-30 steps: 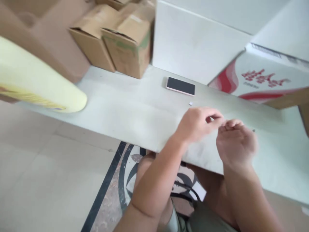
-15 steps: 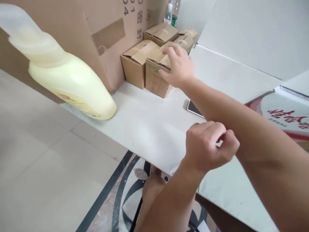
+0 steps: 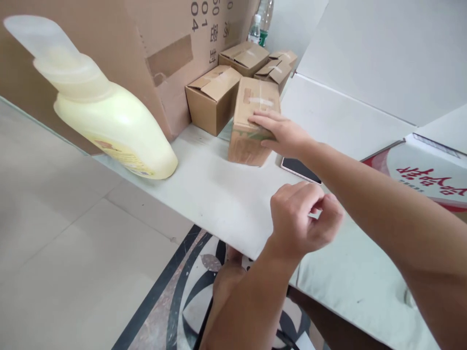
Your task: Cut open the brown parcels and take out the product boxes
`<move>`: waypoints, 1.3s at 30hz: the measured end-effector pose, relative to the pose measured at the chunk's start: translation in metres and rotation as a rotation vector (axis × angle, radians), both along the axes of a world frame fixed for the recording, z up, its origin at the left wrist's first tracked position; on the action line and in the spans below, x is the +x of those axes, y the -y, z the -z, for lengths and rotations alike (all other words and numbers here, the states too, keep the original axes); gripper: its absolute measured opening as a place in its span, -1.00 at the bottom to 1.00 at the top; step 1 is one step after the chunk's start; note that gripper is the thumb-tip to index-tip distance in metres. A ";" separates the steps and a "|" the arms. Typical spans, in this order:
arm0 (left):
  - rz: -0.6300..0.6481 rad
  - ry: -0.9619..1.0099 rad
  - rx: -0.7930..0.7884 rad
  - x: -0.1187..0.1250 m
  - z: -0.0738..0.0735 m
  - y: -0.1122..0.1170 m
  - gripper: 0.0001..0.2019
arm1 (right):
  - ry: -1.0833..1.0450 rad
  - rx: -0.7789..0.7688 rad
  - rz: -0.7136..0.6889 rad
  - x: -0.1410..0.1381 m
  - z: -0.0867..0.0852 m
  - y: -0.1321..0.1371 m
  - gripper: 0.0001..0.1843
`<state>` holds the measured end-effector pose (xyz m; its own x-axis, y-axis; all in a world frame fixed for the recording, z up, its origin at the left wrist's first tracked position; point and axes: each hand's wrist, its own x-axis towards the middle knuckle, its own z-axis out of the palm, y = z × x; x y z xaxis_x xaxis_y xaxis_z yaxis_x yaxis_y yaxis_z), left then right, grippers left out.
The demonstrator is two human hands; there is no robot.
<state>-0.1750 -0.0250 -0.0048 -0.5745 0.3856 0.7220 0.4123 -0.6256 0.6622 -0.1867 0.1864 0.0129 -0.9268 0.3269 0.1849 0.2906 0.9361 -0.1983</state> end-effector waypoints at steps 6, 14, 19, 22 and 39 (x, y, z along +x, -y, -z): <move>-0.201 0.021 0.066 -0.019 -0.015 0.013 -0.72 | -0.179 0.037 -0.276 0.107 0.004 0.088 -0.44; -0.110 -0.091 -0.578 -0.029 -0.031 0.030 -0.94 | -0.297 0.053 0.113 0.252 0.013 0.178 -0.64; 0.037 -0.377 -0.848 -0.004 -0.030 0.021 -0.91 | -0.364 0.089 0.921 0.341 0.048 0.214 -0.82; -0.117 -0.244 -0.902 -0.003 -0.033 0.013 -0.83 | -0.254 -0.048 1.379 0.388 0.070 0.227 -0.81; 0.219 -0.535 -1.088 0.081 -0.043 -0.018 -0.71 | -1.172 -0.554 1.550 0.404 0.060 0.176 -0.46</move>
<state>-0.0936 -0.0072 0.0382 -0.1526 0.9842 0.0894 0.7474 0.0558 0.6620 0.2177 0.0101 -0.0470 0.6067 0.7949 -0.0092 0.1747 -0.1446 -0.9739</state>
